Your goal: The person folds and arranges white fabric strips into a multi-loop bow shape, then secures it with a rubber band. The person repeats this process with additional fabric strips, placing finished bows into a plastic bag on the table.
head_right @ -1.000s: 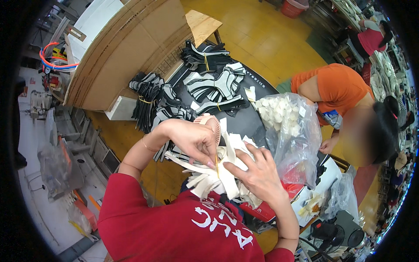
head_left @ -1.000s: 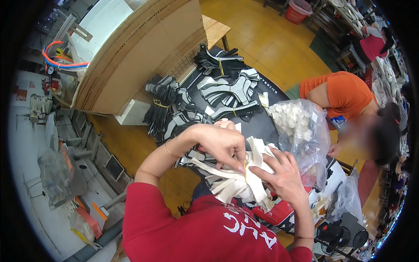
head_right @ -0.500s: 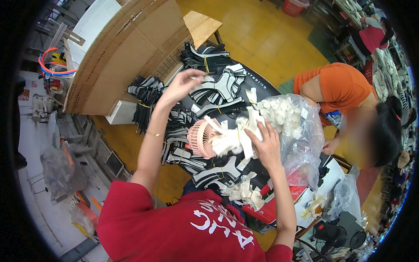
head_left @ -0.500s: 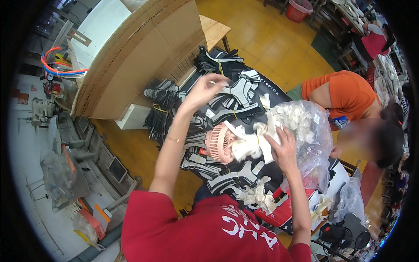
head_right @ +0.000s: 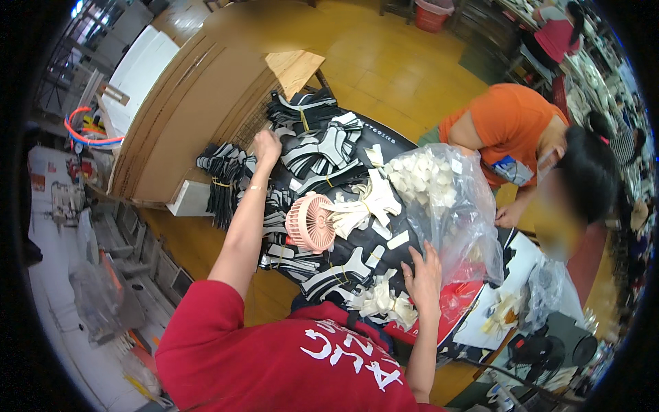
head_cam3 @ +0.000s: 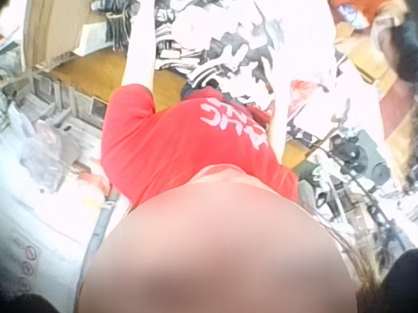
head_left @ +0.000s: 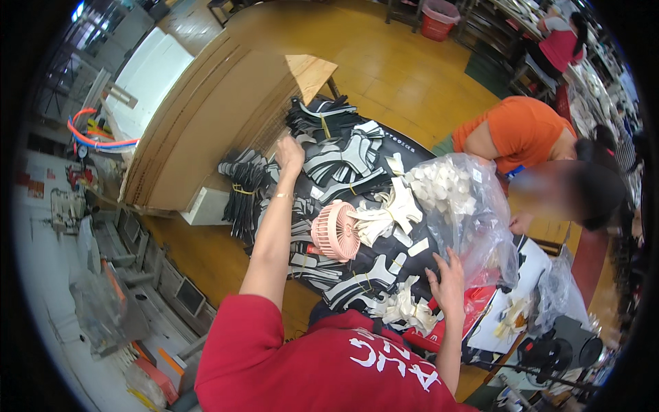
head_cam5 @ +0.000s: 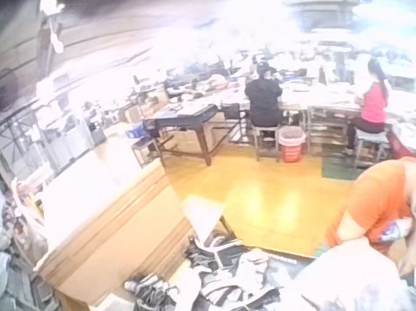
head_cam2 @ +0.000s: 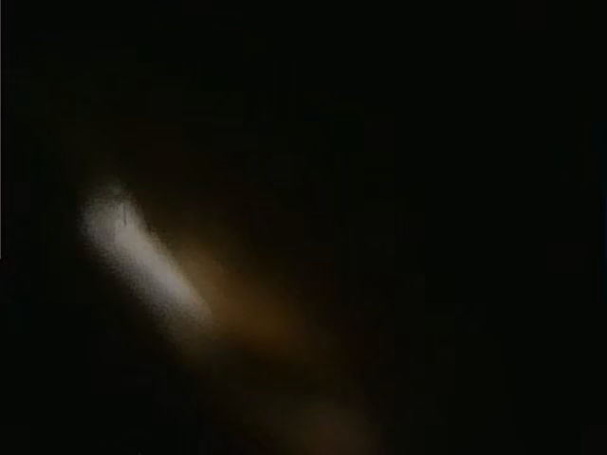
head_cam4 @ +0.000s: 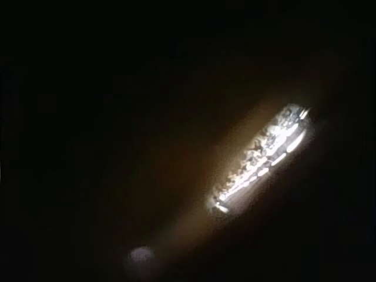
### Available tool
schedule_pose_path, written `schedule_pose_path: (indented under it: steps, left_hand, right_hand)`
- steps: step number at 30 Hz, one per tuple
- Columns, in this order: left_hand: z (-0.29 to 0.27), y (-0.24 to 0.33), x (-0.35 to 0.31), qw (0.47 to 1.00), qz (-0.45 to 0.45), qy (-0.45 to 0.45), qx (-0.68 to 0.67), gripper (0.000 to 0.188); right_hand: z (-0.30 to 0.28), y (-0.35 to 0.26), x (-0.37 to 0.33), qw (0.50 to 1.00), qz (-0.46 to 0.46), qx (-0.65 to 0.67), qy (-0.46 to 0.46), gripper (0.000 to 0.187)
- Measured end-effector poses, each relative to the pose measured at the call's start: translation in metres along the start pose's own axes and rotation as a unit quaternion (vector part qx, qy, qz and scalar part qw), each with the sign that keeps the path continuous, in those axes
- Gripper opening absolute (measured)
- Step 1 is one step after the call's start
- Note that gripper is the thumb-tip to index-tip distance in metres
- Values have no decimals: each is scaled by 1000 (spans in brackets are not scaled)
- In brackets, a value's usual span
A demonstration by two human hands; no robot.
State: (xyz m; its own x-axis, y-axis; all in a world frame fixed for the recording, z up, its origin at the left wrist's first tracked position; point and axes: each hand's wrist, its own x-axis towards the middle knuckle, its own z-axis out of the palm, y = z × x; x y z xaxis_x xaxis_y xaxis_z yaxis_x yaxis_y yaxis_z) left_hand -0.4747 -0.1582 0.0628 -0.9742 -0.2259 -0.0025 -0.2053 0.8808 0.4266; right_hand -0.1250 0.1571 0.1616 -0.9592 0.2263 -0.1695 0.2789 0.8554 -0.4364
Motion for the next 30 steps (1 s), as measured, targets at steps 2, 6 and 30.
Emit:
schedule_pose_path:
  steps: [2, 6, 30]
  left_hand:
    - [-32, 24, -25, 989, 108, 97, -25, 12]
    - [-87, 83, -130, 925, 366, 46, -95, 10]
    - [-139, 106, -352, 819, 506, -263, -67, 29]
  right_hand:
    - [-10, -7, -16, 998, 50, 18, 34, 41]
    - [-26, -23, -27, 981, 16, 124, 147, 45]
    - [-65, 248, -215, 848, 489, -63, 195, 85]
